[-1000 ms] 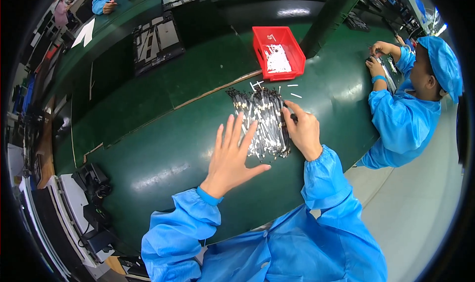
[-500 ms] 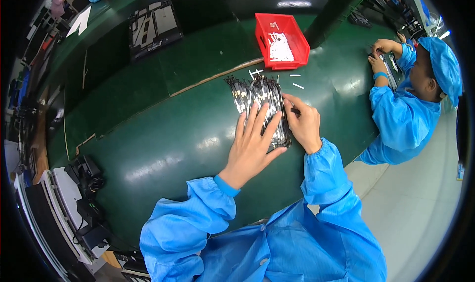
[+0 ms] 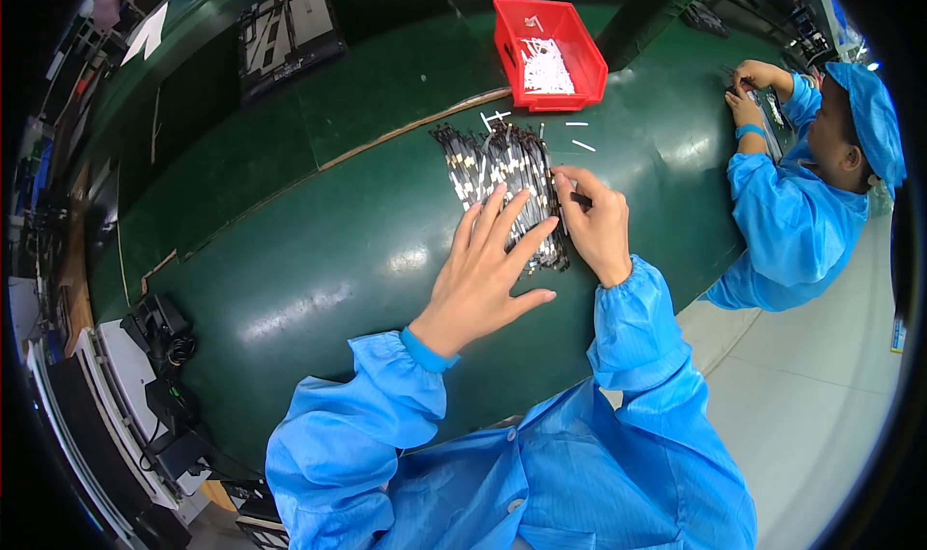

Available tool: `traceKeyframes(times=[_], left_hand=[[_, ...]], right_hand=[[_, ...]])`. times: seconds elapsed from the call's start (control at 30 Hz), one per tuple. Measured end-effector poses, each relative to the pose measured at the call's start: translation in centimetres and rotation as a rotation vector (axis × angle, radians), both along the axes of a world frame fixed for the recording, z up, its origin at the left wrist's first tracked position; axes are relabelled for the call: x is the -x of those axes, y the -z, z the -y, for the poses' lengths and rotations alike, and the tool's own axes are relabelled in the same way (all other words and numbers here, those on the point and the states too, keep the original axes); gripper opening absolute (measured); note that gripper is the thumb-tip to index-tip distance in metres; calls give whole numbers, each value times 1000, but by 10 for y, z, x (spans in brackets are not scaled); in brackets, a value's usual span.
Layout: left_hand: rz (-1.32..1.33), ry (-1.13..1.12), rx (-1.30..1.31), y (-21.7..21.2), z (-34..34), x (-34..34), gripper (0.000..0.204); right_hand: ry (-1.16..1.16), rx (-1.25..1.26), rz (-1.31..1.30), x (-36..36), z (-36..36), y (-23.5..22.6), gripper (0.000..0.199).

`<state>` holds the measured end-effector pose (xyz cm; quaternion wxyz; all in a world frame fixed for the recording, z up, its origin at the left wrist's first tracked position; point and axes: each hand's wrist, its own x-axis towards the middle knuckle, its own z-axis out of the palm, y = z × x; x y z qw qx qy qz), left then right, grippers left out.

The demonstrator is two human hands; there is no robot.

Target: The person assembles internal components and ribbon cables into a tablet chassis by hand, using tweezers to manipulate the small parts.

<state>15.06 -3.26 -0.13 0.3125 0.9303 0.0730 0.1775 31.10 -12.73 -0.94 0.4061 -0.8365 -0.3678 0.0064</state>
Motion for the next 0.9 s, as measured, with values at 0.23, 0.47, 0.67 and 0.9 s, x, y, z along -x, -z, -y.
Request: traceKeyframes(times=[0.23,0.47,0.67,0.9], left_hand=[[13,-42,76,7,-7,-1,63],[48,-26,45,12,-6,-2,50],[46,-18,28,10,-7,-2,45],[49,-35,42,13,-6,-3,45]], right_hand=[[-8,-18,-25,-1,0,0,13],[-8,-13,-17,-2,0,3,13],[2,0,-14,0,0,0,12],[-9,-10,-8,-2,0,3,12]])
